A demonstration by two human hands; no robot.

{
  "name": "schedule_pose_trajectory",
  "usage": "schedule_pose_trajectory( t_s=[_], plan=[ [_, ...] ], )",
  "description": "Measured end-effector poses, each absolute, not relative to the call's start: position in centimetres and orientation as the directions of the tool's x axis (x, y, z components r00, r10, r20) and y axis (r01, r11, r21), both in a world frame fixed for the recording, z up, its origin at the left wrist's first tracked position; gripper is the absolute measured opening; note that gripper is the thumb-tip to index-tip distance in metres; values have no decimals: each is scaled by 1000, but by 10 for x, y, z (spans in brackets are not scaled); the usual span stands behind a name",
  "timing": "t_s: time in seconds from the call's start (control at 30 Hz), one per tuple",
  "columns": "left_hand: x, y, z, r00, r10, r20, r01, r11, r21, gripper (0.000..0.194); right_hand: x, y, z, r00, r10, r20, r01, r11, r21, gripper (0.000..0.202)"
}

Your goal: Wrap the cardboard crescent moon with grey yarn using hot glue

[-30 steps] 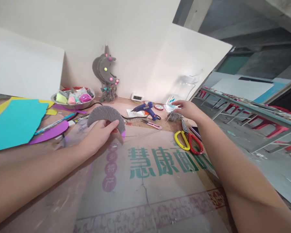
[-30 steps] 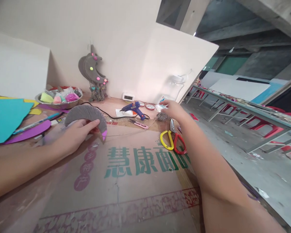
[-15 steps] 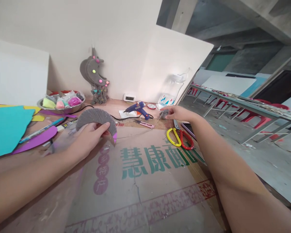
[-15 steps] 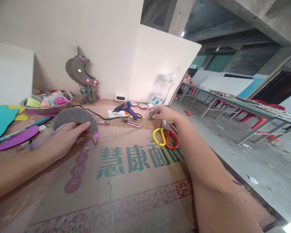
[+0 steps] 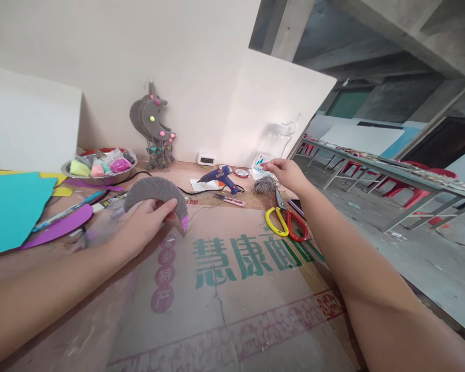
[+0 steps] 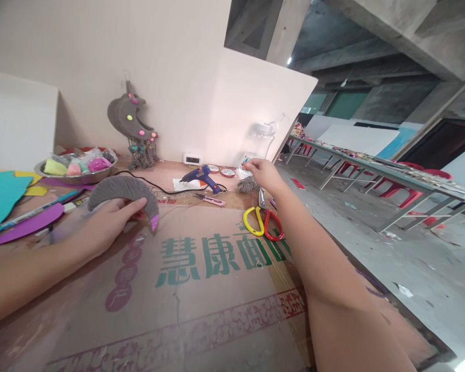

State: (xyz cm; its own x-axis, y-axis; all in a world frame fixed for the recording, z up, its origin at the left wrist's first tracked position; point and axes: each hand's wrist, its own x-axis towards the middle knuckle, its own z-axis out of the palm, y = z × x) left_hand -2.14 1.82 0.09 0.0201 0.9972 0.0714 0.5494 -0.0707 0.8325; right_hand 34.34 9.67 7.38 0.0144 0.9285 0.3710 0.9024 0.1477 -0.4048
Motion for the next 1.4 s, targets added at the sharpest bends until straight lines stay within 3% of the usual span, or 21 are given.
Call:
schedule_pose_trajectory(
  t_s=[0.13,0.27,0.4,0.53,0.73,0.9,1.07,1.2,1.4],
  plan=[
    [-18,16,4,7,1000,12,468,-14,884,47,340,94,75,17,913,409,946,118,-303,32],
    [-14,13,7,20,998,-53,352,43,935,45,332,94,56,-82,959,272,972,137,-192,30],
    [-13,10,10,35,999,-21,387,6,922,46,322,97,29,-156,977,145,979,173,-108,26],
    [-13,9,14,1,1000,-26,433,23,901,46,318,101,15,-97,985,142,993,106,-58,19],
    [-19,17,3,33,999,41,508,-52,860,48,328,107,25,-45,986,161,993,62,-101,28],
    [-23,22,-4,62,989,132,569,-144,809,51,334,105,35,-135,983,128,986,146,-77,27],
    [-22,21,-2,59,993,98,578,-114,808,53,333,100,34,-237,971,33,971,238,-36,23],
    [-22,20,-2,59,994,89,571,-106,814,52,331,100,28,-252,965,65,967,254,-21,17],
    [-21,19,1,46,992,116,581,-122,805,51,327,99,24,-218,956,198,952,253,-173,8]
  ],
)
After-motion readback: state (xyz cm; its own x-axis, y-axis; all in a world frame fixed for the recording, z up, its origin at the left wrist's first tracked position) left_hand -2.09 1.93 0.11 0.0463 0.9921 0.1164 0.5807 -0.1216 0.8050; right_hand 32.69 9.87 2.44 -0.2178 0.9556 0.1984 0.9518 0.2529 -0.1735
